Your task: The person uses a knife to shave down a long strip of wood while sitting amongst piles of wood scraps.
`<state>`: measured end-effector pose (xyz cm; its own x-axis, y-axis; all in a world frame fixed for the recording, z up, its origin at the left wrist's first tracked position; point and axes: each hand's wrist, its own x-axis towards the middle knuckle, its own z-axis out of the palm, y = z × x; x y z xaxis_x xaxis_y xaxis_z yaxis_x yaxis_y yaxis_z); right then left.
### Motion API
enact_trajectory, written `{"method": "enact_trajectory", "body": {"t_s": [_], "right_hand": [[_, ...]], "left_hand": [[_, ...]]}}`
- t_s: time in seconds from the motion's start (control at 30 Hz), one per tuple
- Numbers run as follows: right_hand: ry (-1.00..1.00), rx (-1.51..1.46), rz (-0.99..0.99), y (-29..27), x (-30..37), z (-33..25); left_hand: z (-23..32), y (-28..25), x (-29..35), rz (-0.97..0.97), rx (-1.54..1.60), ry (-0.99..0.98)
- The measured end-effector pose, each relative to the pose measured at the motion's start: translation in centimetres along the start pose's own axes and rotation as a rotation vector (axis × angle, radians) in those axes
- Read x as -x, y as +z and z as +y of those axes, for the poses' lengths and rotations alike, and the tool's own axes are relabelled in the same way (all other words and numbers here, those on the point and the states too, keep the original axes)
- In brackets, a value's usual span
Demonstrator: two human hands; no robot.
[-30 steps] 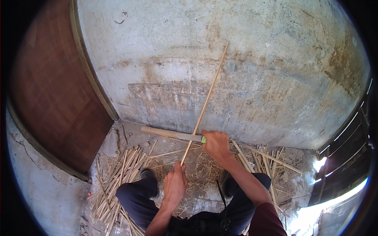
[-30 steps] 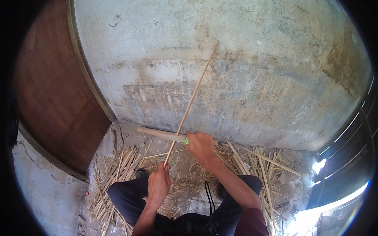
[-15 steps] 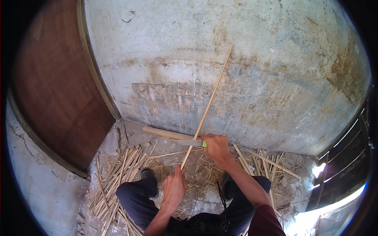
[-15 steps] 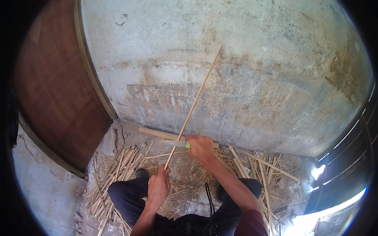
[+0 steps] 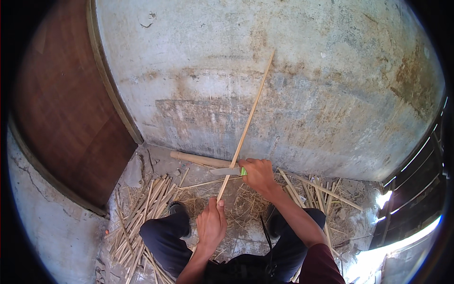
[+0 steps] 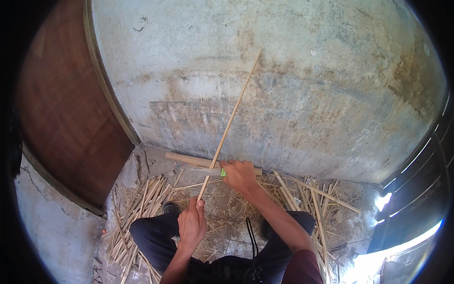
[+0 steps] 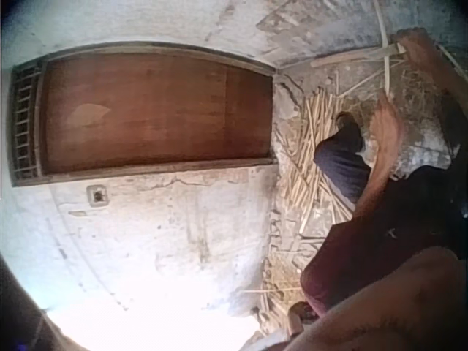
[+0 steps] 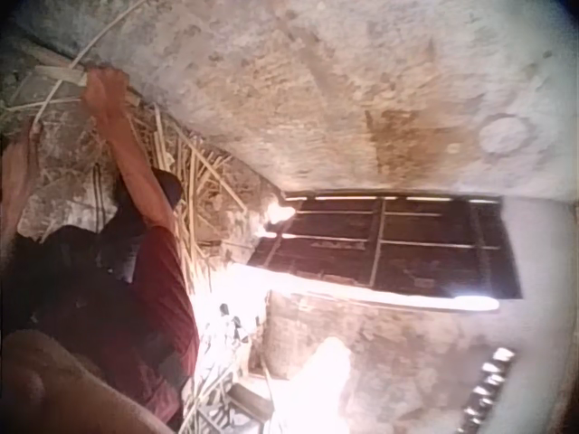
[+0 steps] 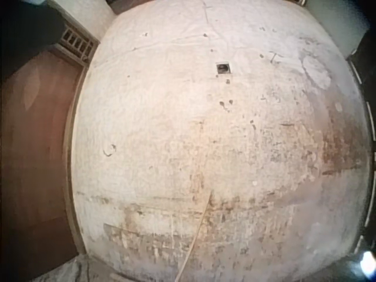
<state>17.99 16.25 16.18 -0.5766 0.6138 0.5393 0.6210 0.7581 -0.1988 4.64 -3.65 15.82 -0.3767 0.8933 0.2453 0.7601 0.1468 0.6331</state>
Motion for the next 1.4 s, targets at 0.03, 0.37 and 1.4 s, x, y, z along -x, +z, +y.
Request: {"method": "enact_trajectory", "body": {"t_s": [0.03,0.37,1.4], "right_hand": [[0.003,-0.007,0.006,0.1,0.0,0.0],[0.112,0.041,-0.029,1.0,0.0,-0.7],[0.547,0.287,0.457,-3.5,-2.0,15.5]], "left_hand": [[0.0,0.0,0.0,0.004,-0.014,0.003],[-0.7,0.7,-0.1,0.030,-0.105,0.027],[-6.9,-2.1,6.5,-0.053,-0.078,-0.101]]}}
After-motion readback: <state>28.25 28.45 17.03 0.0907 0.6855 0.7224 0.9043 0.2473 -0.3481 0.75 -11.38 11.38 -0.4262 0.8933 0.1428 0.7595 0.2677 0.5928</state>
